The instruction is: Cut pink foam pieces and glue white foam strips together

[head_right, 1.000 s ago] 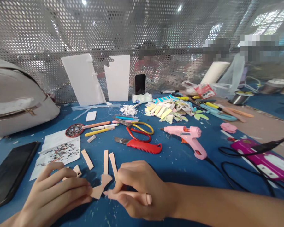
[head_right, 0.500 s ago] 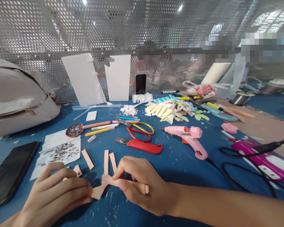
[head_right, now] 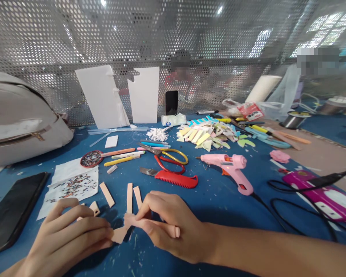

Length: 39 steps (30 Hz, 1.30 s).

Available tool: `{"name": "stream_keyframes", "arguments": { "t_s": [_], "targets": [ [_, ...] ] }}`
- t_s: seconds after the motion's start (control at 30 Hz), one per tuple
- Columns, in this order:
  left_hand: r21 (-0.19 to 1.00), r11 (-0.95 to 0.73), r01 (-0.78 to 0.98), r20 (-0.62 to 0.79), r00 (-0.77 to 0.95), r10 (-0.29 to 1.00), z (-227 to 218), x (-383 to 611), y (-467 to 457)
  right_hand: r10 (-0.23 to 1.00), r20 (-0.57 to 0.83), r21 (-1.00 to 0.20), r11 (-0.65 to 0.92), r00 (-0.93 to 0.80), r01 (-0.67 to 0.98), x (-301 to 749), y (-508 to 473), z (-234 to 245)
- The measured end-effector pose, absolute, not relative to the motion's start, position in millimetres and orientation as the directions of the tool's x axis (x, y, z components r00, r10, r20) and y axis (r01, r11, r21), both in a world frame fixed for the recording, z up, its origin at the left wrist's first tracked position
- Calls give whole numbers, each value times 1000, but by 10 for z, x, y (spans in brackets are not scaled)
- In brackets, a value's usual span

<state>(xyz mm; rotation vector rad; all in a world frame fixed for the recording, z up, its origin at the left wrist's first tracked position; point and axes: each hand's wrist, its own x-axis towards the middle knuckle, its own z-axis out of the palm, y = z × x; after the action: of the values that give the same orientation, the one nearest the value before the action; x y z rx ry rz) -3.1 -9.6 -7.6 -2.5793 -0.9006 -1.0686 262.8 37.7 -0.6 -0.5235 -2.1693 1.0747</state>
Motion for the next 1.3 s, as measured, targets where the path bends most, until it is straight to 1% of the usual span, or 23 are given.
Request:
{"name": "stream_keyframes", "arguments": {
  "t_s": [0.13,0.2,0.37,0.5,0.57,0.67,0.77,0.83,0.97,1.07,1.3],
  "targets": [
    [39,-794,606,704,548,452,-69,-24,-93,591,358,-814,576,-722,68,2634,358,14],
    [35,-792,610,701,550,454,-86,-31,-97,607,358,-825,561,-710,63,2641,359,17],
    [39,-783,621,703,540,463,-103,-32,-103,689,293,-901,432,-663,51,2650,402,-33],
    [27,-780,625,705,541,458,-85,-19,-98,692,272,-925,380,-668,16,2646,419,-60],
    [29,-780,625,708,538,457,-77,-14,-95,673,266,-920,392,-690,27,2641,414,-45],
    [41,-784,620,712,532,458,-62,-8,-92,605,284,-879,474,-744,51,2625,408,-17],
    [37,-787,616,709,539,455,-44,-2,-88,500,371,-823,568,-783,-28,2599,413,-23],
    [31,-787,616,711,540,450,-36,-3,-85,462,411,-797,600,-786,-64,2587,417,-39],
    [26,-783,621,706,544,455,-46,-16,-85,463,403,-786,617,-790,-38,2577,413,-55],
    [44,-783,620,707,534,463,-66,-27,-92,467,376,-797,604,-800,-22,2569,412,-56],
    [44,-784,619,710,533,460,-69,-16,-92,446,357,-822,568,-821,-48,2546,417,-24]
  ]
}}
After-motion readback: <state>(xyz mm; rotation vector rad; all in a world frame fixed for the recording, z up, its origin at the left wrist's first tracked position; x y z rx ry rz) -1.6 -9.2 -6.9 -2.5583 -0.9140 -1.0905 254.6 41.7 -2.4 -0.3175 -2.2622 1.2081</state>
